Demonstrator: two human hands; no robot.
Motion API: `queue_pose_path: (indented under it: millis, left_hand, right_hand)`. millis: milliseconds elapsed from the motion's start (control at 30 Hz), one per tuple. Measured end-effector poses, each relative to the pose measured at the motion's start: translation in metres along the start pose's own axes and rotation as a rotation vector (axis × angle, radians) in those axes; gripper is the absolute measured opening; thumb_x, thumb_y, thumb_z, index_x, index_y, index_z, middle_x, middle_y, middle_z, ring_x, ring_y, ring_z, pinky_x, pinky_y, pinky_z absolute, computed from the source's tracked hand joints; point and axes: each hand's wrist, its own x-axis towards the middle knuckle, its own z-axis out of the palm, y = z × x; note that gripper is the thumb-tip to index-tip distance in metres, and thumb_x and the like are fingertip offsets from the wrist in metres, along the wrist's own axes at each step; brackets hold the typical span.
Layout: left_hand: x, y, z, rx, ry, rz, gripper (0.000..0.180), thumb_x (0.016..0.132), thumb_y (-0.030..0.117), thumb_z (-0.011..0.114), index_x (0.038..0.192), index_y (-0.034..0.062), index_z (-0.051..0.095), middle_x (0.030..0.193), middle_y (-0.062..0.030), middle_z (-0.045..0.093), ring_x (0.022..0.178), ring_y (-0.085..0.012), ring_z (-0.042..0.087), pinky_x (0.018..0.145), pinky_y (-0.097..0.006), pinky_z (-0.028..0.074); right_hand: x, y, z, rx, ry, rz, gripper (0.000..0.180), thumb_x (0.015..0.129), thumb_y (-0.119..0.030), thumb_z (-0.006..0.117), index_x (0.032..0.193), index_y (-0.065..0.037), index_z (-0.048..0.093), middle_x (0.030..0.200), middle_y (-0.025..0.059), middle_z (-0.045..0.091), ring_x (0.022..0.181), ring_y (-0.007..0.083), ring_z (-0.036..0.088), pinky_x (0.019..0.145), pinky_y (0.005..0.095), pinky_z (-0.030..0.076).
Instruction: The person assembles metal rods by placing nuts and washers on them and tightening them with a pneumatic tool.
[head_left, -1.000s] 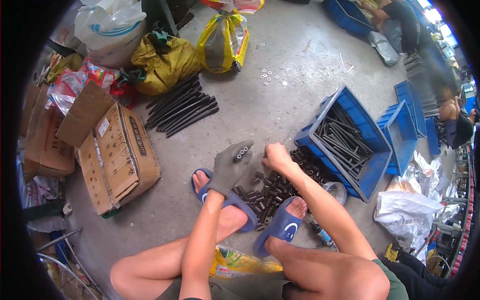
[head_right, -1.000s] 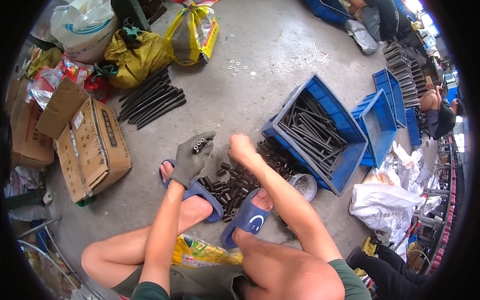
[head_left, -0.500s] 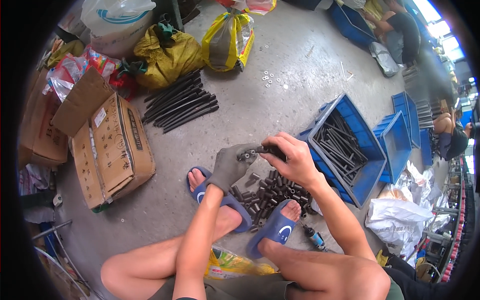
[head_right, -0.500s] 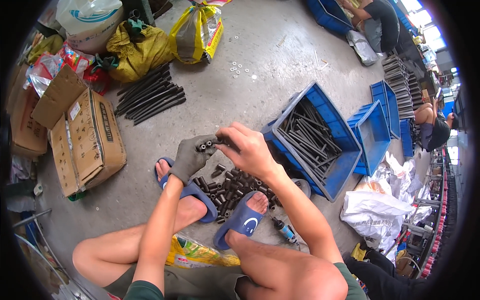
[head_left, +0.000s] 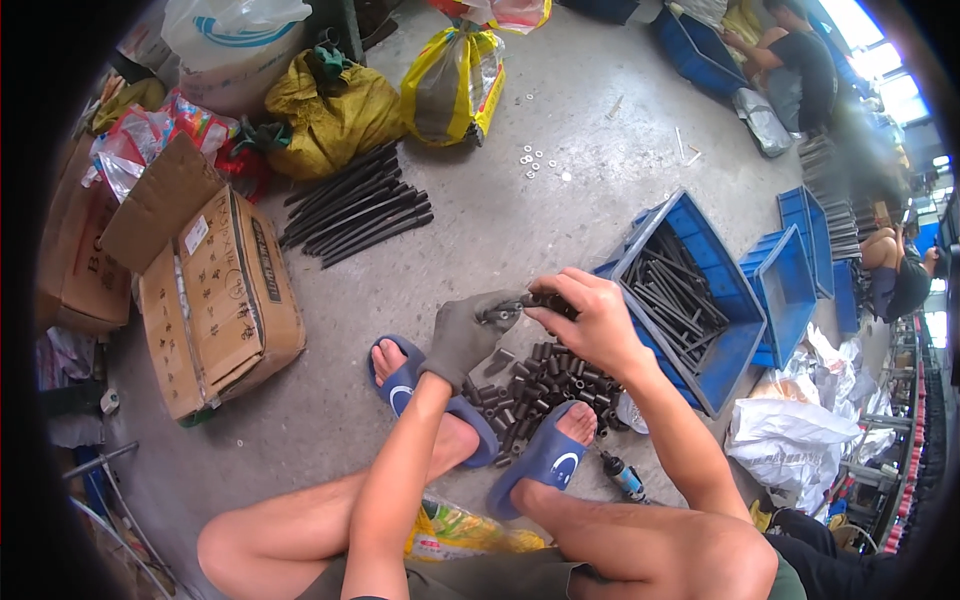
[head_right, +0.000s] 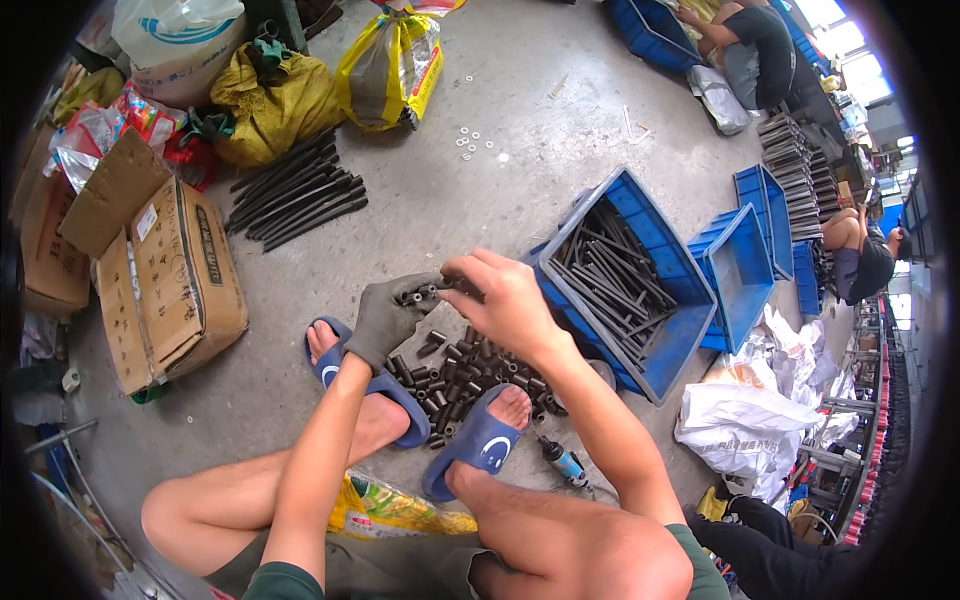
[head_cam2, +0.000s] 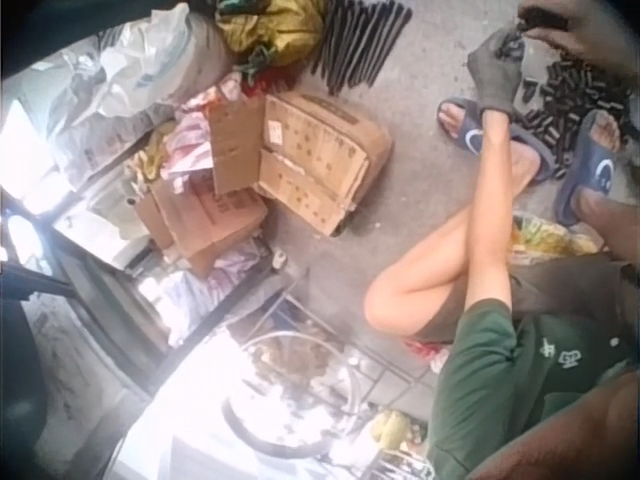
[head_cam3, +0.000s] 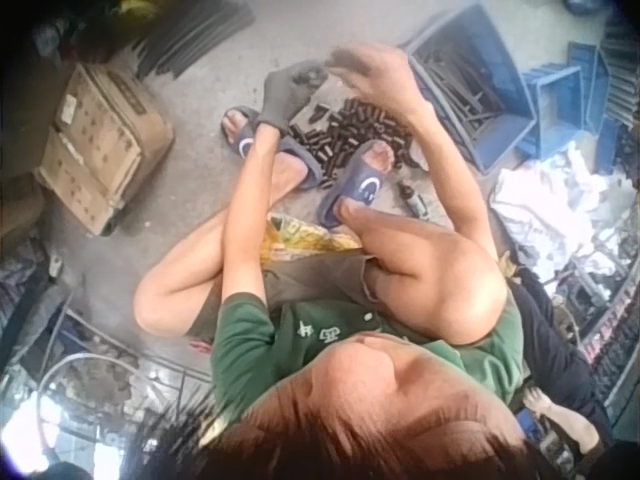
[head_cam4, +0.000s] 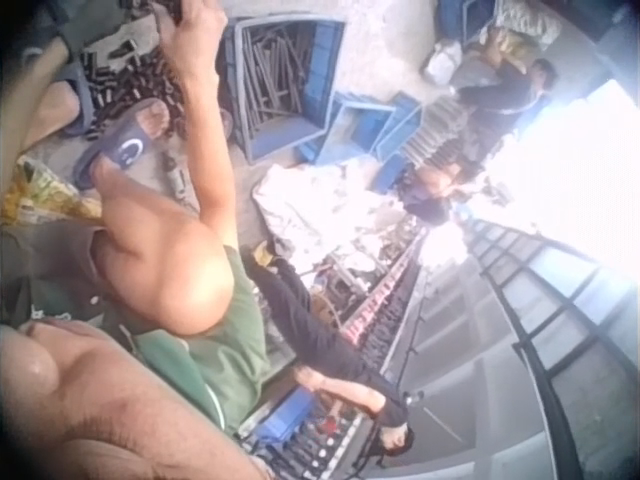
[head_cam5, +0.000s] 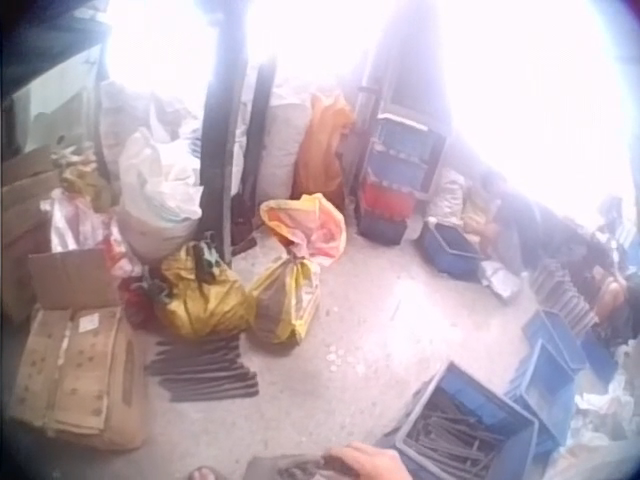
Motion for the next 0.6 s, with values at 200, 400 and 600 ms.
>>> queue_pose_path:
  millis: [200,400,600]
  left_hand:
    - [0.002,-0.007,-0.004,-0.088,-0.031,-0.004,0.029,0.092,0.019,0.077,0.12,0.0171,0.079,0.106,-0.0131,0.079,0.096,-0.0334,0.076,0.082,-0.04,0.06]
    - [0.004,-0.003,-0.001,-0.013,-0.065,0.063,0.03,0.089,0.014,0.075,0.119,0.0134,0.078,0.113,-0.0149,0.077,0.102,-0.0365,0.074,0.086,-0.042,0.059]
    - [-0.002,0.0,0.0,-0.01,-0.005,0.089,0.032,0.088,0.011,0.075,0.12,0.0117,0.077,0.11,-0.0153,0.077,0.1,-0.0365,0.075,0.085,-0.041,0.06]
  right_hand:
    - [0.008,-0.023,-0.022,0.109,-0.01,0.024,0.023,0.081,-0.005,0.086,0.101,-0.001,0.076,0.094,0.0122,0.075,0.085,0.0265,0.076,0.075,0.0341,0.059]
    - [0.012,-0.016,-0.009,-0.024,-0.175,-0.163,0.025,0.085,-0.007,0.077,0.109,-0.004,0.071,0.095,0.0143,0.069,0.088,0.0373,0.069,0.078,0.0444,0.058]
    - [0.015,-0.012,-0.01,-0.154,-0.254,-0.171,0.023,0.084,-0.01,0.078,0.106,-0.006,0.071,0.088,0.0118,0.067,0.086,0.0353,0.069,0.075,0.0461,0.057]
